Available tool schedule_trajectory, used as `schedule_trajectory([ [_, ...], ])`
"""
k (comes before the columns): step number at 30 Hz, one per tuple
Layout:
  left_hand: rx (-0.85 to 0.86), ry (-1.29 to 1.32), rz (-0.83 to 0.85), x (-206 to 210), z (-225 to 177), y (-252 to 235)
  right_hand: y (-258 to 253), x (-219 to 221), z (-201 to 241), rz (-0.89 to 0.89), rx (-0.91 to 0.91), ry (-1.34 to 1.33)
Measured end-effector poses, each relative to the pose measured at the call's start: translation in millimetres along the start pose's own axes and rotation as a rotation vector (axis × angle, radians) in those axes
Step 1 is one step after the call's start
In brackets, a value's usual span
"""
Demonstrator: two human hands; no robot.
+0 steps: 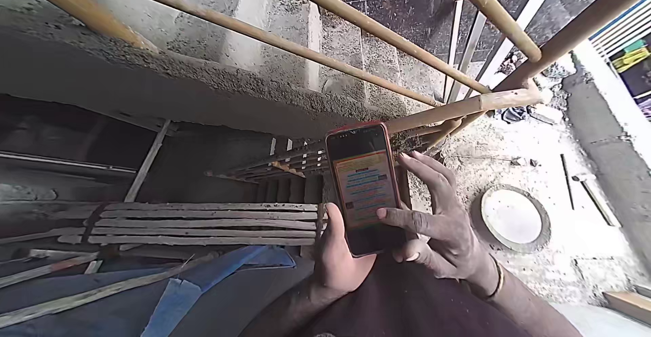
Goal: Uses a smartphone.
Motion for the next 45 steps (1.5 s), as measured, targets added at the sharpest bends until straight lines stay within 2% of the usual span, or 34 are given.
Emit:
schedule_trajectory([
  [30, 0.065, 0.079, 0.001, -48.9, -81.9, 42.8, -37.7, 92.1, 41.2, 0.11, 0.009, 0.046],
  [45, 0.039, 0.077, 0.009, -58.0, -98.9, 42.1, -45.1, 109.3, 43.8, 0.078, 0.02, 0.056],
])
Point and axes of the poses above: each hand's wrist, its own y-axis away from the middle knuckle, its own x-axis out of the palm, z = x × y, the point moved 4 cm from there along -y, towards the middle knuckle, and after that the axes turned 3 degrees about -y, right-handed, at the moved point
